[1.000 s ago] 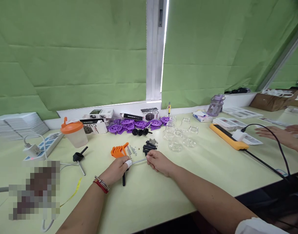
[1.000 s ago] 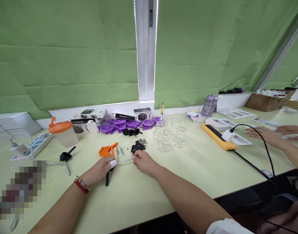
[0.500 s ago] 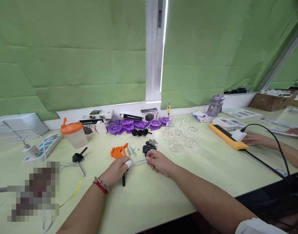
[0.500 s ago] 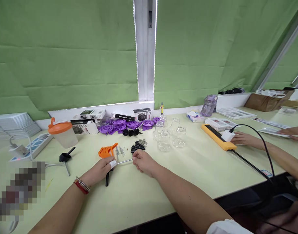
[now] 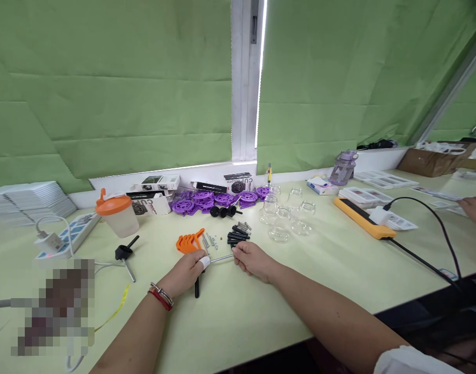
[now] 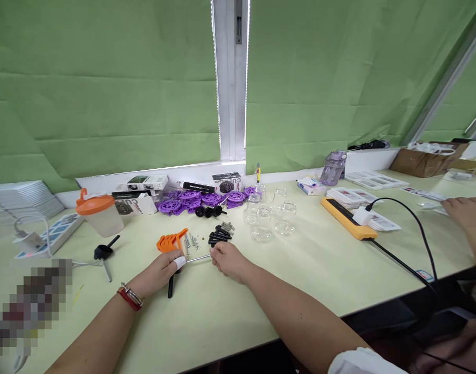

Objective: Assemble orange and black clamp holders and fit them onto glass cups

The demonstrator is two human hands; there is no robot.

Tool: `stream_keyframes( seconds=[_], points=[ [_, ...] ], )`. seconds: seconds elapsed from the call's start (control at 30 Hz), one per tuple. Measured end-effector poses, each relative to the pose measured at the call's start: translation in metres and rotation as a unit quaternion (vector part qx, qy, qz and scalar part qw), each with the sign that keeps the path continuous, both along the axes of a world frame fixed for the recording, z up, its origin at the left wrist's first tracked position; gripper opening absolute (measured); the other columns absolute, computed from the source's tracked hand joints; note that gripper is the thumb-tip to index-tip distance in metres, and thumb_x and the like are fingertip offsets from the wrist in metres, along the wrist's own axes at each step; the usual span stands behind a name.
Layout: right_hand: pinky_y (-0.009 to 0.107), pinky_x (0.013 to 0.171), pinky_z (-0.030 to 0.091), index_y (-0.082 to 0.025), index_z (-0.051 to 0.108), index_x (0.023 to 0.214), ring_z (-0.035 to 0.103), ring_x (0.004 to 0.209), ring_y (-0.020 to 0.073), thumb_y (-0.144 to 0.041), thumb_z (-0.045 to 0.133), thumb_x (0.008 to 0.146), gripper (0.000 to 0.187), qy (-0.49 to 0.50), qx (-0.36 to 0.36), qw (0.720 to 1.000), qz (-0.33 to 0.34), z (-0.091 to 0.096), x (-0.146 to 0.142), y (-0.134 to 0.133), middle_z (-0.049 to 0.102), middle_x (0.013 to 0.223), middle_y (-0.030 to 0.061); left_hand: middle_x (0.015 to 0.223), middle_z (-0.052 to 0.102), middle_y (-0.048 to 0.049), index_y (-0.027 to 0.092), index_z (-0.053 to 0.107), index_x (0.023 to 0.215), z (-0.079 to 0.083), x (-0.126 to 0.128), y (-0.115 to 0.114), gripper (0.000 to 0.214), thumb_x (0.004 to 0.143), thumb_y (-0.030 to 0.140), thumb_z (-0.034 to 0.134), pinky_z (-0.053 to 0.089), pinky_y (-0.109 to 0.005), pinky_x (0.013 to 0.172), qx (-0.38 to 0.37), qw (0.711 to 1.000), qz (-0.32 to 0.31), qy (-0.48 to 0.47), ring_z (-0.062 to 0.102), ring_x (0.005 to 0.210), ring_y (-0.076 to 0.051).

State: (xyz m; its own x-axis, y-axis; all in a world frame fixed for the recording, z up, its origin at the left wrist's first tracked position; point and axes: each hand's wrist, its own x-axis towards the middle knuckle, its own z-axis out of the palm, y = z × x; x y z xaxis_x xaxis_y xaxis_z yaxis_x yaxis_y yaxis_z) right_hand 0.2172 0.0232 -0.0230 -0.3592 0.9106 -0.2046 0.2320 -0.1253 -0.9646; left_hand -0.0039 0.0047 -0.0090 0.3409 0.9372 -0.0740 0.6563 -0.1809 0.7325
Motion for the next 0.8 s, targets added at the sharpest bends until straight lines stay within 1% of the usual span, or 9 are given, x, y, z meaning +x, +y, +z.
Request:
stream_keyframes(
  seconds=[0.1, 0.27, 0.33, 0.47, 0.53, 0.67, 0.8],
  points=[
    [0.019, 0.039, 0.029, -0.018, 0.045, 0.067, 0.036, 0.041, 0.0060, -0.039, 0.046, 0.090, 0.031, -0.003, 0.002, 1.000, 0.002, -0.0011, -0.0003, 0.0006, 0.044, 0.052, -0.0056, 0.067, 0.041, 0.0029, 0.021, 0.042, 0.070, -0.0004, -0.0005, 0.0003, 0.023, 0.086, 0.037, 0.036, 0.030, -0.027, 0.058, -0.003, 1.000, -0.003, -0.001, 0.036, 0.061, -0.015],
    [0.019, 0.038, 0.030, -0.018, 0.046, 0.069, 0.039, 0.043, 0.0056, -0.041, 0.044, 0.091, 0.032, 0.012, -0.004, 1.000, -0.004, -0.0003, -0.0003, 0.0010, 0.049, 0.060, -0.0031, 0.067, 0.040, 0.0033, 0.021, 0.041, 0.071, -0.0029, -0.0025, 0.0011, 0.025, 0.087, 0.039, 0.035, 0.030, -0.027, 0.058, -0.005, 1.000, -0.004, -0.002, 0.035, 0.061, -0.014],
    [0.019, 0.038, 0.031, -0.017, 0.047, 0.072, 0.040, 0.044, 0.0056, -0.040, 0.045, 0.091, 0.029, 0.018, -0.008, 1.000, -0.008, -0.0001, 0.0010, 0.0013, 0.051, 0.063, -0.0026, 0.067, 0.039, 0.0035, 0.021, 0.041, 0.071, -0.0035, -0.0029, 0.0011, 0.025, 0.087, 0.039, 0.035, 0.030, -0.027, 0.058, -0.008, 1.000, -0.004, -0.001, 0.035, 0.061, -0.014],
    [0.018, 0.039, 0.033, -0.019, 0.048, 0.084, 0.044, 0.048, 0.0062, -0.031, 0.056, 0.084, 0.014, 0.039, -0.006, 0.999, 0.009, -0.0028, 0.0058, 0.0029, 0.053, 0.068, -0.0031, 0.067, 0.040, 0.0033, 0.021, 0.041, 0.071, -0.0026, -0.0025, 0.0006, 0.026, 0.087, 0.040, 0.035, 0.030, -0.027, 0.059, -0.004, 1.000, -0.004, -0.005, 0.036, 0.062, -0.014],
    [0.017, 0.040, 0.034, -0.020, 0.049, 0.087, 0.045, 0.050, 0.0063, -0.026, 0.059, 0.080, 0.014, 0.042, -0.001, 0.999, 0.021, -0.0052, 0.0077, 0.0038, 0.054, 0.069, -0.0032, 0.067, 0.040, 0.0032, 0.021, 0.041, 0.070, -0.0014, -0.0019, 0.0004, 0.026, 0.086, 0.041, 0.036, 0.030, -0.027, 0.058, -0.002, 1.000, -0.003, -0.002, 0.036, 0.061, -0.014],
    [0.017, 0.040, 0.035, -0.019, 0.049, 0.085, 0.045, 0.050, 0.0061, -0.022, 0.056, 0.079, 0.010, 0.038, 0.006, 0.999, 0.025, -0.0074, 0.0079, 0.0044, 0.054, 0.070, -0.0031, 0.067, 0.040, 0.0032, 0.021, 0.041, 0.070, -0.0002, -0.0013, 0.0003, 0.027, 0.086, 0.042, 0.036, 0.030, -0.027, 0.058, -0.004, 1.000, 0.001, 0.002, 0.036, 0.061, -0.014],
    [0.017, 0.040, 0.034, -0.018, 0.049, 0.082, 0.044, 0.049, 0.0059, -0.025, 0.055, 0.081, 0.009, 0.034, 0.001, 0.999, 0.023, -0.0060, 0.0064, 0.0041, 0.054, 0.069, -0.0027, 0.066, 0.040, 0.0032, 0.021, 0.041, 0.069, -0.0016, -0.0013, 0.0010, 0.026, 0.085, 0.041, 0.037, 0.030, -0.027, 0.057, 0.005, 1.000, 0.000, -0.005, 0.035, 0.061, -0.014]
  ],
)
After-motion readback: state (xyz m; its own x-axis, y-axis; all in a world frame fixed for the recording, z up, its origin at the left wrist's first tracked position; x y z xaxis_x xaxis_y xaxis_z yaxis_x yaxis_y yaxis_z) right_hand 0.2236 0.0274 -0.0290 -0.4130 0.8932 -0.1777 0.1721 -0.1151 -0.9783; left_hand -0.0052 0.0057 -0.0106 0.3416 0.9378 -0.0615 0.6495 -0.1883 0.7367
